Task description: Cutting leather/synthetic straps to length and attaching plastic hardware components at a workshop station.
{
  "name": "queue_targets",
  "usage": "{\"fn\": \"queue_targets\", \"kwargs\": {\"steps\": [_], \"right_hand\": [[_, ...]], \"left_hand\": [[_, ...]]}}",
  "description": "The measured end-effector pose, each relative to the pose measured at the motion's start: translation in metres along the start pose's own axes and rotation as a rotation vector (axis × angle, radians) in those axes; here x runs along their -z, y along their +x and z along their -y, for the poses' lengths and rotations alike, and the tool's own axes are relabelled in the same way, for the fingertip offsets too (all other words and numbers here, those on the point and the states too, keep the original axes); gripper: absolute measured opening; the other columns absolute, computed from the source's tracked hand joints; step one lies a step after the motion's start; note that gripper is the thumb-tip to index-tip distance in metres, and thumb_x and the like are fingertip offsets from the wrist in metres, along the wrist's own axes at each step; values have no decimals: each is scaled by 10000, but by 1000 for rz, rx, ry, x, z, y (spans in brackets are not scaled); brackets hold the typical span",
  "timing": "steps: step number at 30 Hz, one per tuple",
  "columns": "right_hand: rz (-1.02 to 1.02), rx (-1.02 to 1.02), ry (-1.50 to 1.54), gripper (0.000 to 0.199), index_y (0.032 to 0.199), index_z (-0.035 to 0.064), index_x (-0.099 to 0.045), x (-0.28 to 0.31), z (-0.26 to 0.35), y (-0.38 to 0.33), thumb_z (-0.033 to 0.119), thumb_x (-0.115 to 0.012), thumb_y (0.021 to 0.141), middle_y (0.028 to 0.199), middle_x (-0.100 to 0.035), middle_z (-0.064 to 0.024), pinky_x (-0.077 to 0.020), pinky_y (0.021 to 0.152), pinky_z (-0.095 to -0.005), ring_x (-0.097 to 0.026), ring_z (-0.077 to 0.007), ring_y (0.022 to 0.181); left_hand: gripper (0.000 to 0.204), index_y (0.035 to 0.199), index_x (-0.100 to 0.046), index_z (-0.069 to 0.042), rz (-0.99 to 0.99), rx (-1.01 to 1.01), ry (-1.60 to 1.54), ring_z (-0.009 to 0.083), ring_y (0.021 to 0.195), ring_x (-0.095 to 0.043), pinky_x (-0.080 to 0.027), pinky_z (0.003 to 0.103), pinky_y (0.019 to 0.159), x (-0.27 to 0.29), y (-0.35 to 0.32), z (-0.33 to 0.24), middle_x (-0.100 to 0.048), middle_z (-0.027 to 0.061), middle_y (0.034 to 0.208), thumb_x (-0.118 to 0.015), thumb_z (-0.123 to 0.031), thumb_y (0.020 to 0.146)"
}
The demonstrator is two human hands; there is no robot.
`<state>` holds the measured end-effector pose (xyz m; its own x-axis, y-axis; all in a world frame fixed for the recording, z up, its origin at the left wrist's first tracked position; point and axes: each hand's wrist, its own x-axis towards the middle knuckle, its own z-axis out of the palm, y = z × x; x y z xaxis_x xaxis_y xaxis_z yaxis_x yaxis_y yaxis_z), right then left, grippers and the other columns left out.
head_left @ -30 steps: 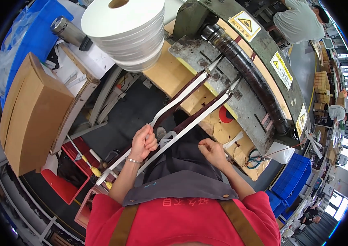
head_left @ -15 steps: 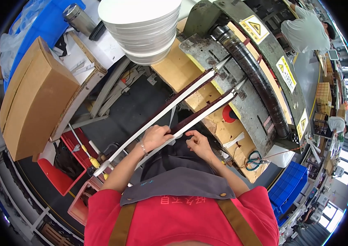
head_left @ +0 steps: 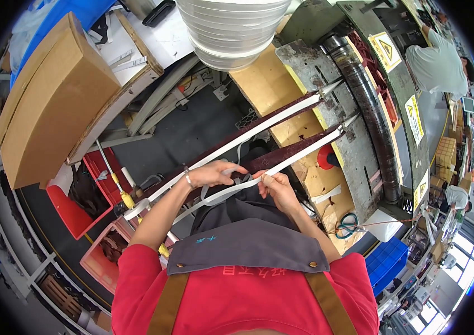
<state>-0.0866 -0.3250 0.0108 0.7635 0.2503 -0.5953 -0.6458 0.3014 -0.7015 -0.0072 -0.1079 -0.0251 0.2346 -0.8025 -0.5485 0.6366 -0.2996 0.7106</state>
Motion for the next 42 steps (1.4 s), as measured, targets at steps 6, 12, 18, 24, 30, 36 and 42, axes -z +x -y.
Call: {"fn": "queue_targets", "kwargs": {"steps": [6, 12, 18, 24, 30, 36, 42], "right_hand": [[181, -125, -24, 241, 936, -1, -578, 1, 22, 11, 211, -492, 861, 772, -549, -45, -430, 581, -213, -526, -99, 658], [295, -56, 58, 201, 869, -2, -590, 8, 12, 6, 178, -561, 785, 1027, -517, -139, -457, 652, -247, -542, -150, 799], [-50, -117, 86, 238, 947, 16, -567, -2, -8, -3, 225, -489, 865, 963, -576, -75, -479, 578, -255, -571, -128, 762], [-164, -84, 11, 304, 971, 3, -554, -6, -18, 5, 278, -465, 877, 847, -589, -86, -471, 486, -218, -576, -122, 629], [-167, -89, -814, 447, 948, 8, -581, -17, 5, -32, 425, -528, 795, 835, -606, -106, -469, 507, -314, -586, -216, 630], [260, 1082, -1109, 876, 1273, -31, -273, -121, 62, -44, 389, -687, 626, 1294, -320, -214, -268, 942, -493, -333, -343, 1183], [770, 766, -635, 722, 1268, -15, -298, -186, 11, -49, 265, -645, 700, 1157, -435, -180, -354, 864, -368, -434, -261, 1050]], "left_hand": [[327, 1054, -568, -52, 237, -25, 175, 60, 496, -394, -312, 223, 453, 2, 33, 43, -456, -28, 582, -573, -137, 739], [229, 667, -518, -43, -99, 48, 306, 50, 559, -362, -302, 225, 488, 17, -4, 22, -419, -55, 584, -558, -222, 805], [241, 650, -520, -38, -317, -60, 116, 29, 533, -326, -255, 215, 449, 18, -64, 13, -374, -78, 573, -583, -217, 799], [380, 524, -389, -65, -803, -292, 221, 33, 463, -295, -210, 222, 408, -11, -154, 21, -344, -54, 488, -498, -245, 840], [244, 670, -414, -102, -1311, -882, -689, 36, 432, -294, -222, 192, 391, -76, -215, 33, -343, -47, 523, -443, -211, 886], [399, 489, -304, -39, -1082, -1042, 397, 94, 429, -338, -229, 239, 403, -138, -213, -14, -384, 36, 475, -562, -236, 722], [317, 575, -331, -95, -658, -1353, -200, 112, 402, -345, -286, 264, 360, -152, -200, -58, -366, 13, 528, -558, -221, 755]]}}
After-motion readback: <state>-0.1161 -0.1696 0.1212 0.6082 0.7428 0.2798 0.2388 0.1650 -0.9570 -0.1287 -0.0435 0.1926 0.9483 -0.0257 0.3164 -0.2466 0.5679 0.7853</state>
